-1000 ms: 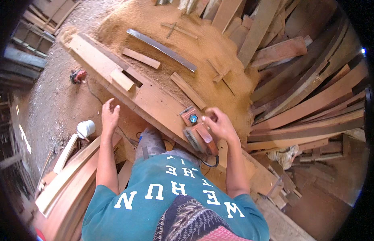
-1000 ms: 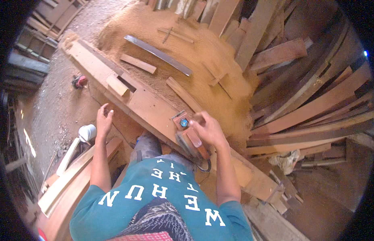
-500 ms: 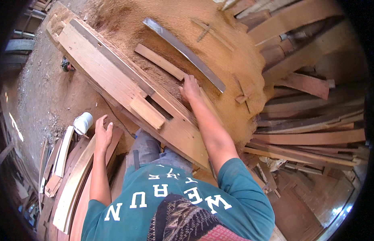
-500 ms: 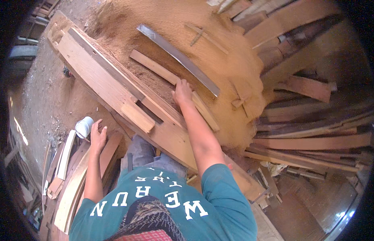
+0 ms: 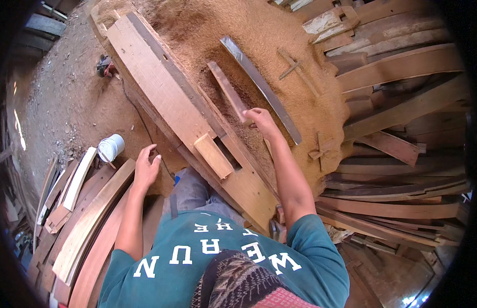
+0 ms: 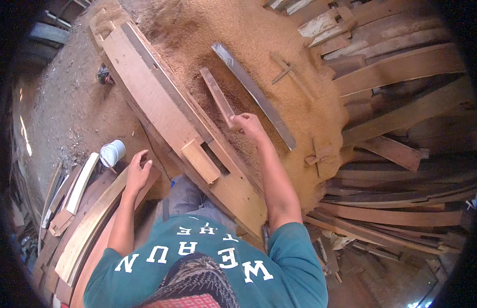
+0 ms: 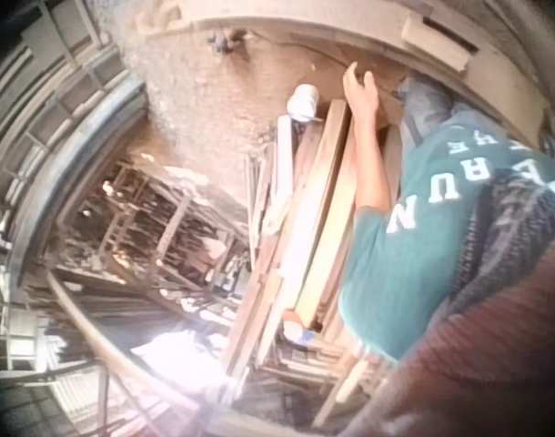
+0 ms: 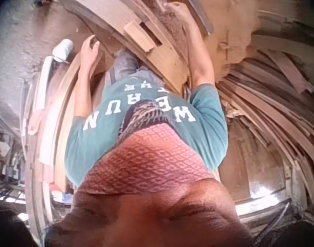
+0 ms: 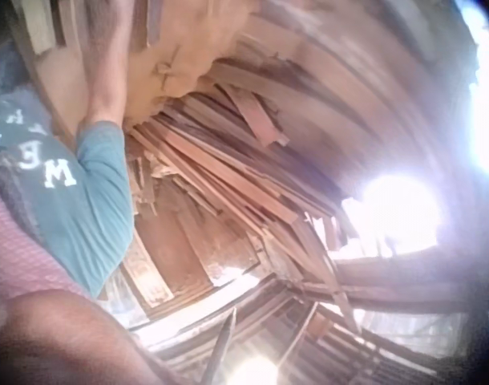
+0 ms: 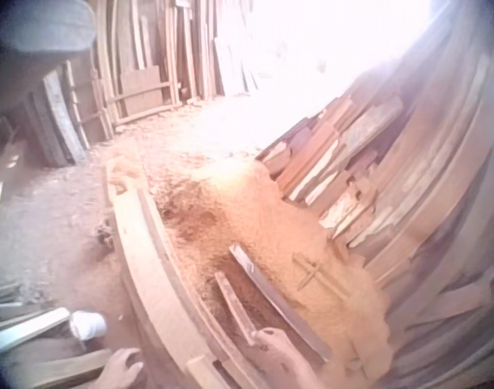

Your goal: The person marks a piece of wood with a pencil and then cuts it using a power circular saw.

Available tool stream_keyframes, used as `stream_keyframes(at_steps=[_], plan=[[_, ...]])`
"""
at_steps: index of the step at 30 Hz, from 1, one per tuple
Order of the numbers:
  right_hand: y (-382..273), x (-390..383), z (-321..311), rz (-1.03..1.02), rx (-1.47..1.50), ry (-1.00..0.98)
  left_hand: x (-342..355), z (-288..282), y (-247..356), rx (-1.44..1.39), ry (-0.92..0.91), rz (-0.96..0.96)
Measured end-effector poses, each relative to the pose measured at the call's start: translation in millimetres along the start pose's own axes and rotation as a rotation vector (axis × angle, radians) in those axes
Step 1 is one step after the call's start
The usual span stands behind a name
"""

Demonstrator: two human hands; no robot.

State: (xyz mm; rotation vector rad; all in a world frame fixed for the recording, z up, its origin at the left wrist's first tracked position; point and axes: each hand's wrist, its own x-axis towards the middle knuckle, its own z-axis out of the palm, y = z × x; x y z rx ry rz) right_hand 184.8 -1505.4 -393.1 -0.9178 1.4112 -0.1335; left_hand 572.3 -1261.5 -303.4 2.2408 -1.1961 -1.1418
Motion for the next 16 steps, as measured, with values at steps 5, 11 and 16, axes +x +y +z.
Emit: stream_keyframes(at_steps=[5, 11, 16], plan=[[-42, -69, -1, -0.226, -0.073, 0.043, 6, 1, 32, -0.091, -0.016, 0.072], [-108, -128, 88, -0.491, -0.305, 0.214, 23, 0, 50, -0.188, 0.115, 0.159], [-109, -95, 169, -0.575, -0.906, 0.295, 93, -2, 42, -0.332, 0.353, 0.124]])
